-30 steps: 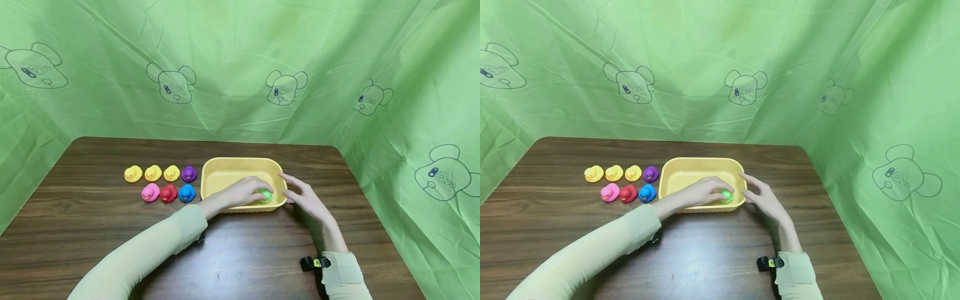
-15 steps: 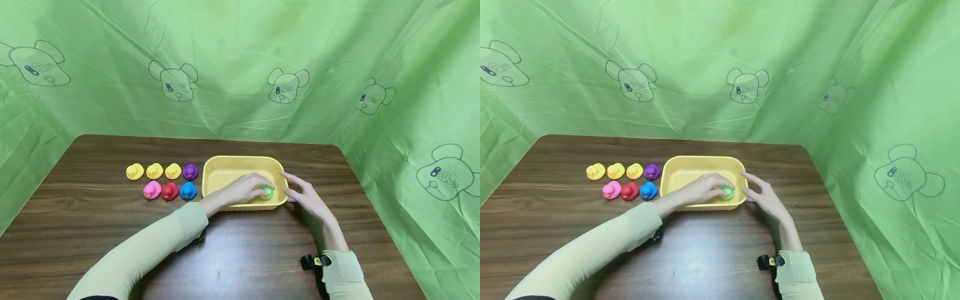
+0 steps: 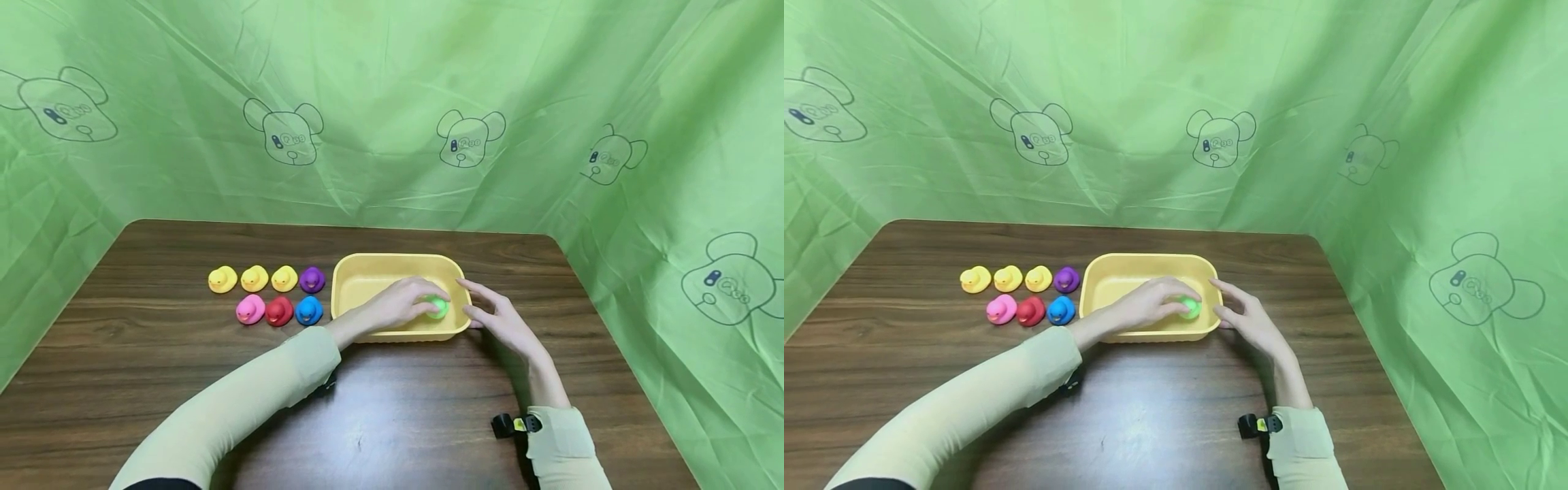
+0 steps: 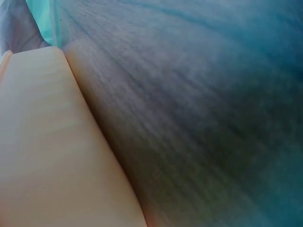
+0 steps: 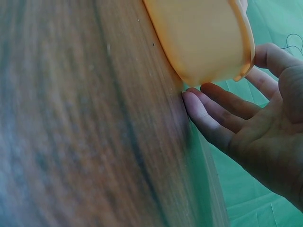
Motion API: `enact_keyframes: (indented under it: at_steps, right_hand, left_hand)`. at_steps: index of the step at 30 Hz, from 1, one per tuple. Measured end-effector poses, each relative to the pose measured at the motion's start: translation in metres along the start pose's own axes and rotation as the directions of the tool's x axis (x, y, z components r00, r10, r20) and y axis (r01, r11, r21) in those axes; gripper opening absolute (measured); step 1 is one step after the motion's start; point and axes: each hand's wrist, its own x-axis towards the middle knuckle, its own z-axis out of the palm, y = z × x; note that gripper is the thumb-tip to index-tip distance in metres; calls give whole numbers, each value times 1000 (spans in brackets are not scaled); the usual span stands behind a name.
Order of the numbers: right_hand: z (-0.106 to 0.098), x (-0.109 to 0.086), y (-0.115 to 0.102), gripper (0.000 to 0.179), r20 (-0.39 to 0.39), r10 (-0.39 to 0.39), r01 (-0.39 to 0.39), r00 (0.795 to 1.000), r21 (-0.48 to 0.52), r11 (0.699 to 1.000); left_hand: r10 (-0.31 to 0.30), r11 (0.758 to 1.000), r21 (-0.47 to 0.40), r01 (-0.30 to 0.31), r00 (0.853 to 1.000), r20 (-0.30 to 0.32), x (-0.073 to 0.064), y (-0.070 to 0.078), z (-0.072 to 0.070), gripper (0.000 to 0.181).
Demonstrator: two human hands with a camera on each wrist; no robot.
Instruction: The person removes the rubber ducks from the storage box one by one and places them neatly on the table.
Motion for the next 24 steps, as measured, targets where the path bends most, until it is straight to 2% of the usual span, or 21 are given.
enact_keyframes:
  at_steps: [8, 15, 24]
  right_hand:
    - [1, 0, -1, 56, 1, 5, -5, 1000, -2, 1000]
    - [0, -1, -3, 56, -14, 18, -18, 1000, -19, 1000]
    - [1, -1, 0, 55, -22, 34, -35, 999, -61, 998]
  left_hand:
    - [-13, 1000, -13, 13, 999, -43, -4, 1, -8, 32]
    - [2, 1000, -31, -4, 998, -65, -9, 1, -19, 30]
    - [-11, 1000, -21, 10, 998, -64, -31, -3, -39, 29]
